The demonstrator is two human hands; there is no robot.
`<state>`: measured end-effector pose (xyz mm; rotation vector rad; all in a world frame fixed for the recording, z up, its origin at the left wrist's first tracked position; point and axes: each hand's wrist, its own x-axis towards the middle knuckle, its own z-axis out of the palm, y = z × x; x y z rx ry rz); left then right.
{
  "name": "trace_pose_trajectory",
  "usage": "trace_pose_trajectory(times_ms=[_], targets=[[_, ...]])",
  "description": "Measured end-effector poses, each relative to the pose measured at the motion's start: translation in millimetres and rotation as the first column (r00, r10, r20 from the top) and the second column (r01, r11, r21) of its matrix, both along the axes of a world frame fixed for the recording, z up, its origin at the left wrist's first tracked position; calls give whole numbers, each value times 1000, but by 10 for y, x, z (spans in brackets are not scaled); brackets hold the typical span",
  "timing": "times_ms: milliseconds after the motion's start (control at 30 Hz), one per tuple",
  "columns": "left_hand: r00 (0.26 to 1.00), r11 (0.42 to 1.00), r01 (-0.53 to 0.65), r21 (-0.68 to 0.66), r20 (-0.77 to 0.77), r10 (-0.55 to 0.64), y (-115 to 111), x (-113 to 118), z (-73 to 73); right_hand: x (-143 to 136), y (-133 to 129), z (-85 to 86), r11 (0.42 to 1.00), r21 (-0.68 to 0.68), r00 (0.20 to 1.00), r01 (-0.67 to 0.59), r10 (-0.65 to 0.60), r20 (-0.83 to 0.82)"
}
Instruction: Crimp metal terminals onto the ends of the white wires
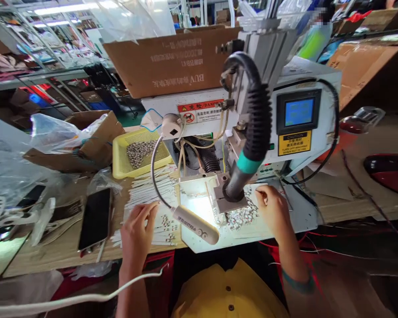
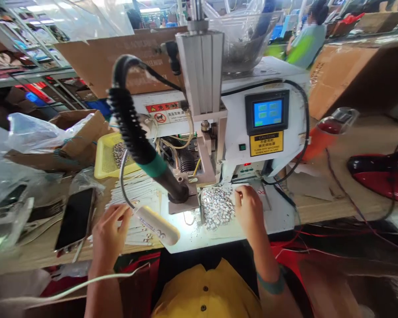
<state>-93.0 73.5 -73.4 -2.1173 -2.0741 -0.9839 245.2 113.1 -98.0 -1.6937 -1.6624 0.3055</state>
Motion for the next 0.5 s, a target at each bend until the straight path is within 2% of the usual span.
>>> trace_pose_trajectory(times_ms=[33,100,233,300,400,500], targets=[[999,1000,-30,7,-23,30,-21,-95,-19,39,80,-74,999,45,998,27,-30,48],[999,1000,-15,-18,-39,14,-61,-220,-69,67,192,-218,995,93,990,23,-36,139],[994,967,110,-230,1,-112,-97,-283,-152,69,231,-390,991,110,981,-74,52,188],[997,964,72,-258,-9,-77,-68,-249,-165,78,215,-406,990,110,981,-87,66,181],[993,977,-31,-210,-118,6,36,-154,-168,72,179,-358,991,110,980,-74,52,193],[979,974,-37,-222,-205,-9,147,-89,-175,42,94,-246,992,128,984,14,-36,173]])
